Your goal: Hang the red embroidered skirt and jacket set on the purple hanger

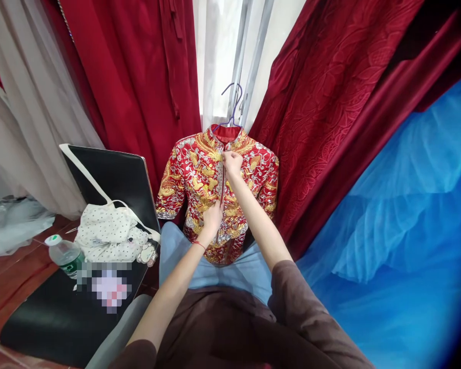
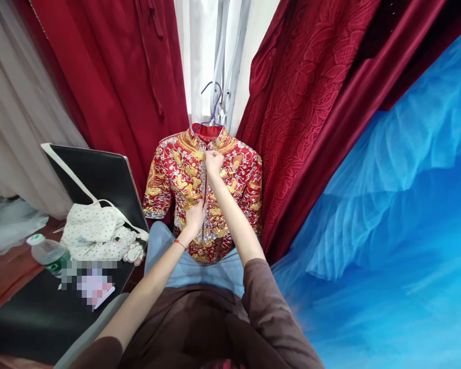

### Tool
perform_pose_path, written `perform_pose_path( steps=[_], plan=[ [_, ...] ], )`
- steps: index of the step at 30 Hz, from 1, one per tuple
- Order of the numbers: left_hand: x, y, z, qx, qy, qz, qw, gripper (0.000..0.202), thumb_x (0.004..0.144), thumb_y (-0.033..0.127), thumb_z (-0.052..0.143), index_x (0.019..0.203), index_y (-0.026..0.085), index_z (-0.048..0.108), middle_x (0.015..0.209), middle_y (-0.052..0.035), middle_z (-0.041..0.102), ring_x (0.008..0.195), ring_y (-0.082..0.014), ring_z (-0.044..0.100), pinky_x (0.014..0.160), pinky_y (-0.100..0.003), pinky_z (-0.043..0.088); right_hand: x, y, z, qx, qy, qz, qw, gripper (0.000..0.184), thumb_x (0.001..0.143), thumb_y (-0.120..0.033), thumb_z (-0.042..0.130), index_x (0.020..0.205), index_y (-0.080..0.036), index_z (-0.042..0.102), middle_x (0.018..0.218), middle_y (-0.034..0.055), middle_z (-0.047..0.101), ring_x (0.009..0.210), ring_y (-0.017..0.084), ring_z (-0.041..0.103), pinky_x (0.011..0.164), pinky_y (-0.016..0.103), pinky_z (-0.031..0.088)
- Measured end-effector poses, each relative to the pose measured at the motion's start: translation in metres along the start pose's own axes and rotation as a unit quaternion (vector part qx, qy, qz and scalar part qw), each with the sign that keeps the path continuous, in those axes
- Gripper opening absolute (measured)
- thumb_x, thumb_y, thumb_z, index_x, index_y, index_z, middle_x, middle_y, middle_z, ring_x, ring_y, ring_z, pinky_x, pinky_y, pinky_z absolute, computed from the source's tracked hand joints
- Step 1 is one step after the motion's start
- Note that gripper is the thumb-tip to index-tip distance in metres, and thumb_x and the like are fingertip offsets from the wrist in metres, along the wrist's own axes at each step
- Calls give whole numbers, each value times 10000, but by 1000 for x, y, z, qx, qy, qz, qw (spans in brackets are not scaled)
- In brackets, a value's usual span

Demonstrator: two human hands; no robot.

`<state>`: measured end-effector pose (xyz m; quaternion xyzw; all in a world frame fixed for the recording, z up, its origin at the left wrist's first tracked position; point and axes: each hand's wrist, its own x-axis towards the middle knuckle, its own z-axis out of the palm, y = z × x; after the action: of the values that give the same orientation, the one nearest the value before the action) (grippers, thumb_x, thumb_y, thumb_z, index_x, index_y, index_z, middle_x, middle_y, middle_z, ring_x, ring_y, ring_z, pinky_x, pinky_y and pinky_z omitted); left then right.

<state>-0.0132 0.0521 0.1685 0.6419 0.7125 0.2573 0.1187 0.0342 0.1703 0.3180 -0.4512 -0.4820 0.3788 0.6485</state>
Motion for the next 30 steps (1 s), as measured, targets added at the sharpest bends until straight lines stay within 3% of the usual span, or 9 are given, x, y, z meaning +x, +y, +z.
perform_pose_path(
  steps=[7, 15, 18, 22, 25, 28, 30],
  plan=[
    [-13, -6, 14, 43, 20, 33, 998, 440, 1074, 412, 288, 1277, 164, 590, 1026, -167, 757, 957, -254, 742, 791, -281, 498, -3, -11, -35, -95, -117, 41, 988, 229, 735, -133, 709, 552, -161, 575, 445, -57, 475, 415, 49, 344, 428, 200, 279],
    [-11, -5, 12, 51, 17, 39, 998, 447, 1075, 426, 278, 1267, 167, 587, 1018, -157, 760, 944, -232, 739, 782, -256, 483, 8, -15, -51, -203, -148, 60, 966, 237, 742, -197, 781, 553, -124, 659, 455, 6, 543, 416, 68, 383, 464, 250, 361],
    [-9, -8, 12, 56, 18, 42, 997, 444, 1073, 431, 279, 1252, 170, 591, 1025, -155, 759, 947, -234, 738, 783, -258, 484, 13, -10, -49, -262, -141, 41, 954, 270, 745, -263, 792, 550, -133, 659, 468, 26, 568, 470, 108, 479, 542, 278, 436],
    [-5, -10, 13, 51, 18, 34, 998, 417, 1075, 395, 285, 1247, 165, 587, 1040, -164, 757, 959, -237, 738, 800, -264, 483, 29, -10, -32, -435, -60, -34, 898, 160, 725, -248, 802, 696, -125, 704, 642, 90, 668, 764, 230, 672, 777, 381, 524],
    [-1, -10, 13, 49, 13, 34, 998, 415, 1078, 385, 270, 1247, 168, 580, 1076, -172, 749, 993, -246, 734, 832, -284, 484, 37, -13, -13, -514, -15, -57, 855, 181, 720, -157, 806, 867, -95, 720, 892, 169, 722, 991, 297, 694, 868, 410, 513],
    [5, -13, 11, 52, 4, 40, 998, 436, 1076, 403, 264, 1270, 155, 567, 1051, -181, 748, 995, -269, 734, 848, -322, 495, 32, -17, -5, -549, -10, -106, 829, 151, 796, -158, 765, 926, -99, 718, 987, 199, 722, 1050, 311, 687, 882, 398, 505],
    [11, -17, 6, 50, -3, 47, 998, 421, 1065, 413, 313, 1249, 140, 574, 988, -173, 752, 952, -280, 739, 845, -345, 507, 24, -21, -11, -559, -26, -149, 815, 142, 837, -227, 752, 914, -112, 719, 972, 199, 721, 1018, 310, 688, 869, 392, 504]
  ],
)
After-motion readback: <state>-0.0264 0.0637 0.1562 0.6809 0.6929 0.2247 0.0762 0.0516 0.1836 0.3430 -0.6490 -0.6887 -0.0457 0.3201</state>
